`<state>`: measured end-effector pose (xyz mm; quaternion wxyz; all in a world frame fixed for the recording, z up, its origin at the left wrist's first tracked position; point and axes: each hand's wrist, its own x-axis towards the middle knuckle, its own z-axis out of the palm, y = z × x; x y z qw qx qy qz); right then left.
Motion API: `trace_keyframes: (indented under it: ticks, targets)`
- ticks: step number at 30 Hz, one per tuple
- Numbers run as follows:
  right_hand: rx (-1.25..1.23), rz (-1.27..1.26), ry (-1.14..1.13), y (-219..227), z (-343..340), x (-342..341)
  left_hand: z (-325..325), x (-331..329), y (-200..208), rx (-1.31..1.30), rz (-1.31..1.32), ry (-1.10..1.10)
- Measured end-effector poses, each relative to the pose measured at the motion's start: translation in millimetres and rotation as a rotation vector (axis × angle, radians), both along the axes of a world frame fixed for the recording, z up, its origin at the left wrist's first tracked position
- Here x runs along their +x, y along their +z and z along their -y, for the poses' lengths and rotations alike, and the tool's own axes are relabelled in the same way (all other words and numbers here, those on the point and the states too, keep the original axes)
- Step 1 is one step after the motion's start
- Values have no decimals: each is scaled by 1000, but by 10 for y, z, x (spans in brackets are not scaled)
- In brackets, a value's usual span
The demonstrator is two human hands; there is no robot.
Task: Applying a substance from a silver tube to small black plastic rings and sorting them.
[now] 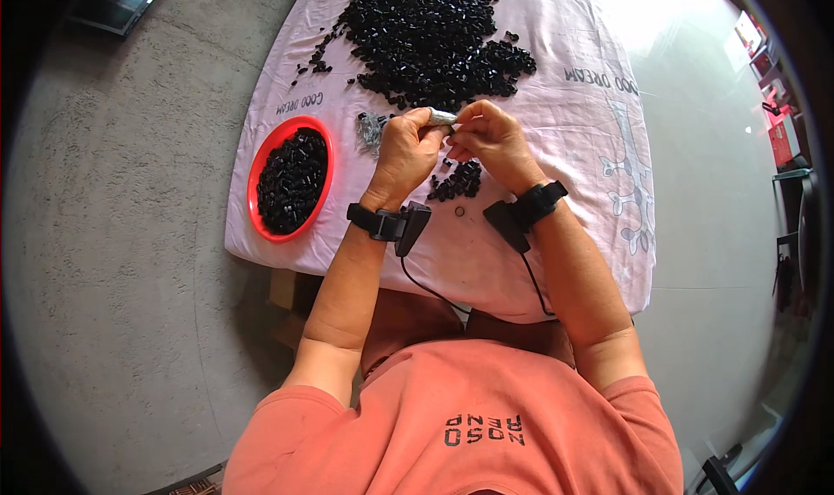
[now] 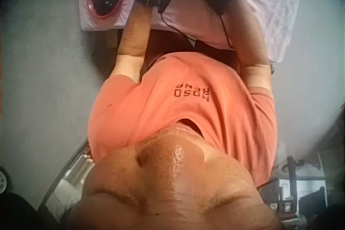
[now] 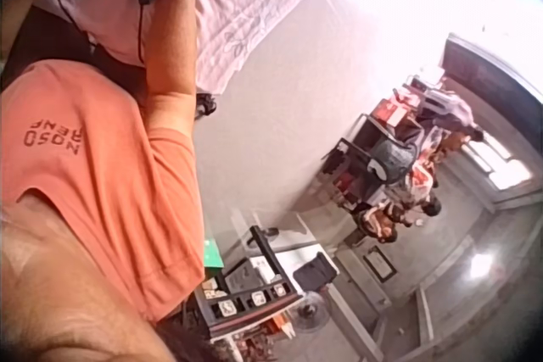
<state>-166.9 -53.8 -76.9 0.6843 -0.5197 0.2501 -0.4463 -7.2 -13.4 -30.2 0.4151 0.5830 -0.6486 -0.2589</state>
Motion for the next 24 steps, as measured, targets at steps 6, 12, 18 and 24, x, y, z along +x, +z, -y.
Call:
trace_keyframes:
  ticks: [6,12,18,24]
  targets:
    - [124,-11,49,19,21,-57,-72,8,20,-102,109,-60]
    - [112,-9,48,29,30,-66,-130,-112,134,-173,274,-36]
    - [74,-20,46,11,30,-71,-76,-83,43,-170,294,29]
    - [94,-36,113,-12,48,-71,-101,-65,27,-183,294,11]
